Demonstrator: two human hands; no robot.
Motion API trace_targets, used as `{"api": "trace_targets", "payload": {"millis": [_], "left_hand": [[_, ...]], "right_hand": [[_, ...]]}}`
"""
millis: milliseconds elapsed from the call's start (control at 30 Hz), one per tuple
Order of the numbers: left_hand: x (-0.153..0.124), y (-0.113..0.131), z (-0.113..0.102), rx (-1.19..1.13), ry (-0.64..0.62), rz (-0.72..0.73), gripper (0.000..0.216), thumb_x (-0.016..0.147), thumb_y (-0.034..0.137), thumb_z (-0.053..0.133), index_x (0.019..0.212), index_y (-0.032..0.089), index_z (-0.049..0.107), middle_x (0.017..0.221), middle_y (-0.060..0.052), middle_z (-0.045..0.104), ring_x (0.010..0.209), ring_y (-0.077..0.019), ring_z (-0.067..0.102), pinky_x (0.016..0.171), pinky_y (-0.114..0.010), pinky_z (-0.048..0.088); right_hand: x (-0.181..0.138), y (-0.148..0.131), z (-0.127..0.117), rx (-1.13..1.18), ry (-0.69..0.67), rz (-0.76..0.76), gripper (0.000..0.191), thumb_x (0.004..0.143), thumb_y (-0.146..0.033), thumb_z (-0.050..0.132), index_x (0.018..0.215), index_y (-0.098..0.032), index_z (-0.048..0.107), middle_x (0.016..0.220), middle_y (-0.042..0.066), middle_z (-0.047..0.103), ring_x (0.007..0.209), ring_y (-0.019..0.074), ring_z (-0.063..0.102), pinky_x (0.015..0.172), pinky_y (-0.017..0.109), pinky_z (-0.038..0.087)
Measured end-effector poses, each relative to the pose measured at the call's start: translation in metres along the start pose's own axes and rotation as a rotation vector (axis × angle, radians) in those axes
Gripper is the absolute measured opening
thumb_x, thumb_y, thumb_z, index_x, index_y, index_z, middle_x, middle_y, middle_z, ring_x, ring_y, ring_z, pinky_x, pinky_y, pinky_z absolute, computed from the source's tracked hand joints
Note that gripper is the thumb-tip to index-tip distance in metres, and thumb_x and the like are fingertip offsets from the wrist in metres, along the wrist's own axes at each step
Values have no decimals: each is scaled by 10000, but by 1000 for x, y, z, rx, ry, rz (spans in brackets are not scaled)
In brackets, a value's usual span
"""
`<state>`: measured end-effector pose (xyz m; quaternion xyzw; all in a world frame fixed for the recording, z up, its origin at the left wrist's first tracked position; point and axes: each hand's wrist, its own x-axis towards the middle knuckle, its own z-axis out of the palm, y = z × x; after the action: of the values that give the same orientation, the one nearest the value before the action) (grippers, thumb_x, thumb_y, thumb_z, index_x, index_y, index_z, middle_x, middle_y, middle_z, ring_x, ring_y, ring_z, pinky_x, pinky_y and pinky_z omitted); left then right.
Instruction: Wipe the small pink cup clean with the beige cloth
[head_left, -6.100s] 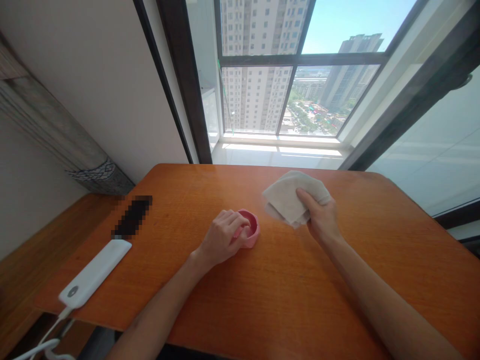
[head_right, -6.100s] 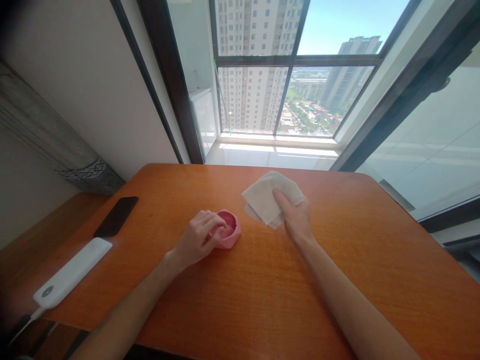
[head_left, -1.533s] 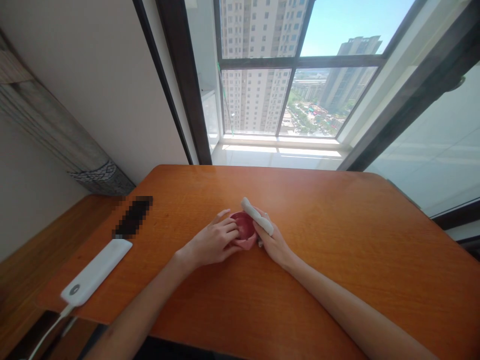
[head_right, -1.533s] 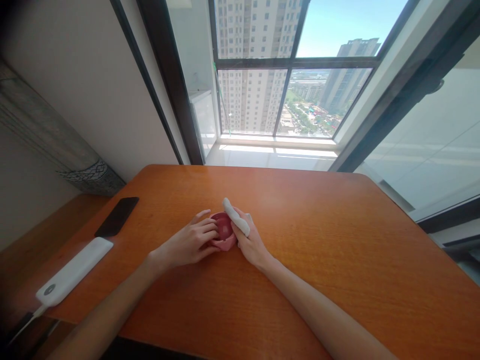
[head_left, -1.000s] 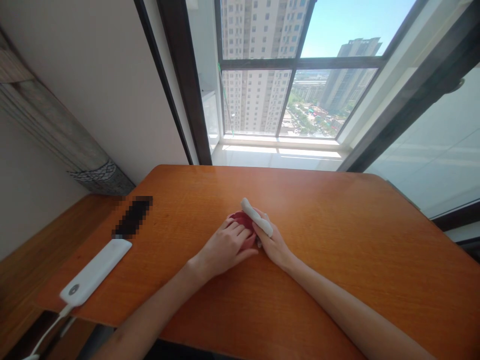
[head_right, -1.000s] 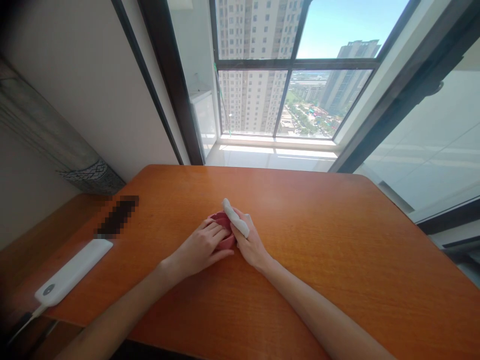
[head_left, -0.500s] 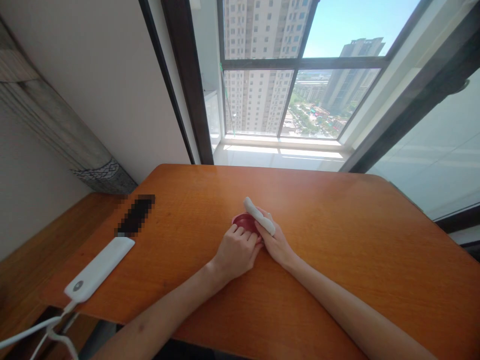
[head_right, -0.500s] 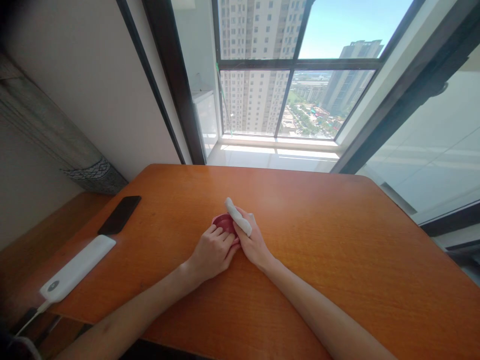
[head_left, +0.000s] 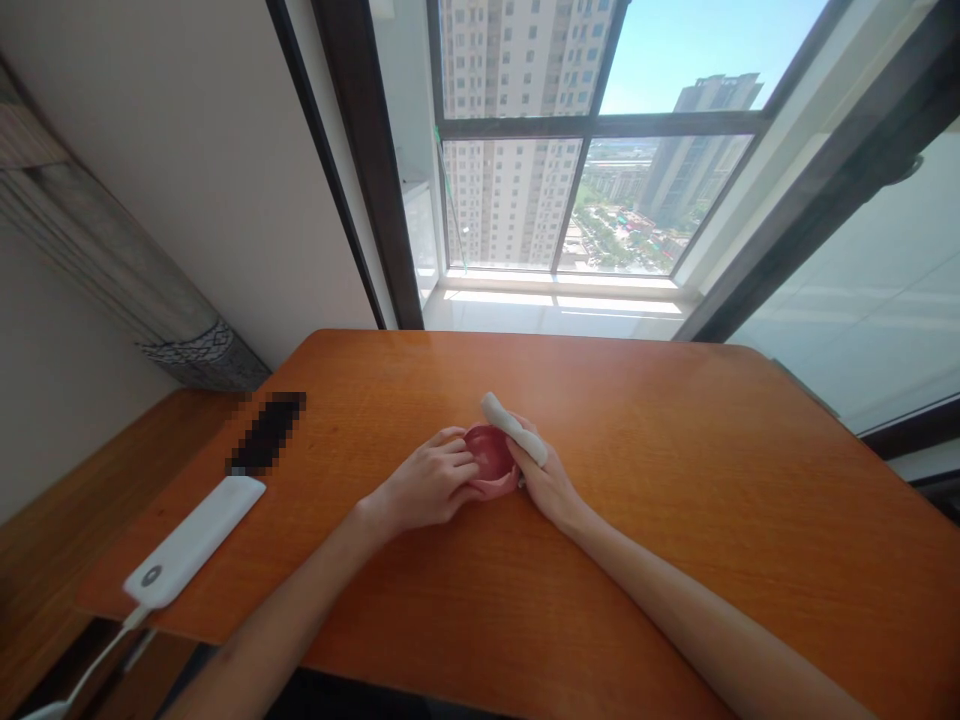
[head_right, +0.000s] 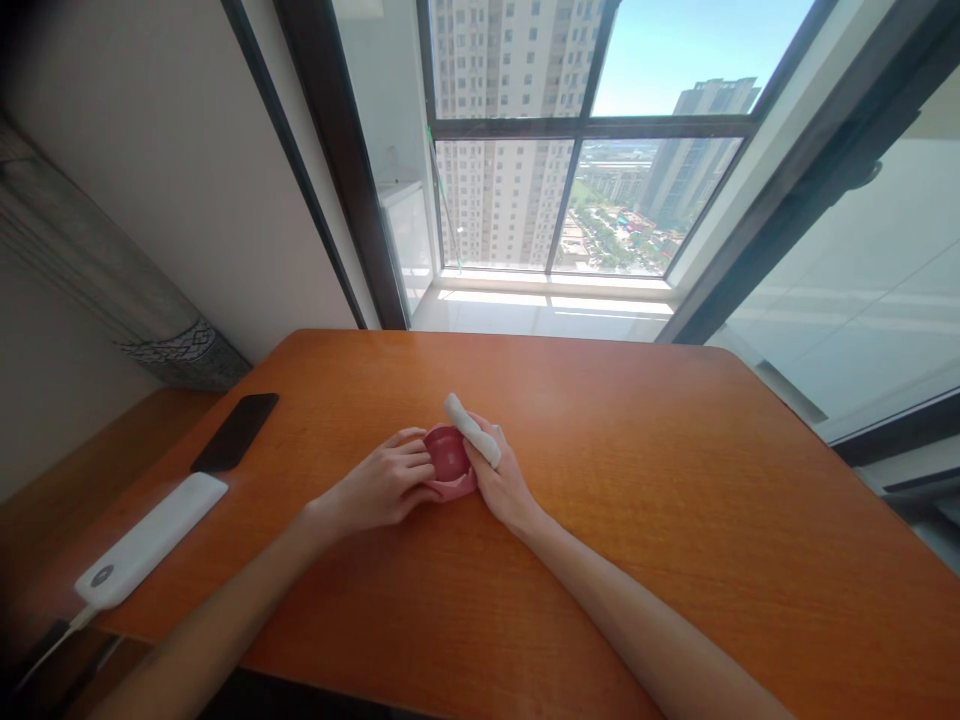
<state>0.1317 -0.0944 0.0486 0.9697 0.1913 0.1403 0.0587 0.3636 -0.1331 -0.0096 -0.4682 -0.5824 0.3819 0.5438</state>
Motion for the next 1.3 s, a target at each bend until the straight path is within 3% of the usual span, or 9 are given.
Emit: {"api": "trace_targets", "payload": {"millis": [133,333,500,567,700,933,1067,1167,1300], "left_hand": [[24,19,30,97,110,-104,306,1085,396,557,905,201,710,929,-74,804,942,-276,728,1042,-513,491],[56,54,49,97,22,-369,150,1033,229,587,981,151,704,980,-134,798,917,-292,743,897,-450,560],[28,27,8,-8,-6,-69,180,1027,372,669,1096,207,687,1174,-89,775,1207,-288,691,1222,-517,412],[14,11,-6,-31,-24,-14,84,1046,284,633,1073,236,697,1172,-51,781,1245,-251,682,1294,-504,324],[12,2,2,5,1,12,202,1086,285,554,961,218,696,1014,-56,800,1054,-239,737,1154,-459,460],[56,43,48,55,76,-453,116,1017,186,558,988,169,669,978,-122,788,897,-274,746,838,-410,566],[46,41,25,30,20,-305,132,1028,285,602,999,177,672,1042,-120,781,1022,-305,726,998,-476,551],[23,23,-2,-41,-8,-115,120,992,287,665,1079,205,673,1143,-91,773,1160,-287,701,1249,-524,383],[8,2,-8,-96,-12,-58,136,1027,166,580,955,230,675,999,-39,793,1022,-228,735,1177,-429,450]], "right_hand": [[0,-3,0,-45,17,-36,491,1088,-522,553,1530,-314,604,1502,57,668,1406,303,591,1276,496,382],[-1,4,-1,5,63,-9,479,1078,-537,562,1502,-324,627,1507,41,674,1438,298,584,1302,511,364],[1,6,-3,86,51,34,480,1071,-536,574,1498,-324,629,1509,38,676,1438,293,590,1311,522,358],[1,3,-2,99,55,29,482,1067,-538,580,1494,-321,637,1510,39,674,1437,296,588,1304,519,372],[0,-5,0,32,52,6,494,1073,-546,564,1515,-337,634,1460,40,702,1403,317,602,1247,529,444],[-4,-11,5,-12,13,-56,492,1095,-543,533,1530,-327,614,1499,39,674,1408,298,589,1281,499,391],[-3,-8,3,52,26,-15,509,1085,-554,548,1523,-305,614,1515,45,671,1419,300,596,1283,497,400],[-3,-8,2,72,41,63,528,1076,-574,547,1524,-303,614,1431,55,724,1289,313,678,1150,491,539],[-3,-10,2,26,54,57,521,1078,-575,539,1517,-308,626,1374,57,748,1291,327,672,1158,509,527]]}}
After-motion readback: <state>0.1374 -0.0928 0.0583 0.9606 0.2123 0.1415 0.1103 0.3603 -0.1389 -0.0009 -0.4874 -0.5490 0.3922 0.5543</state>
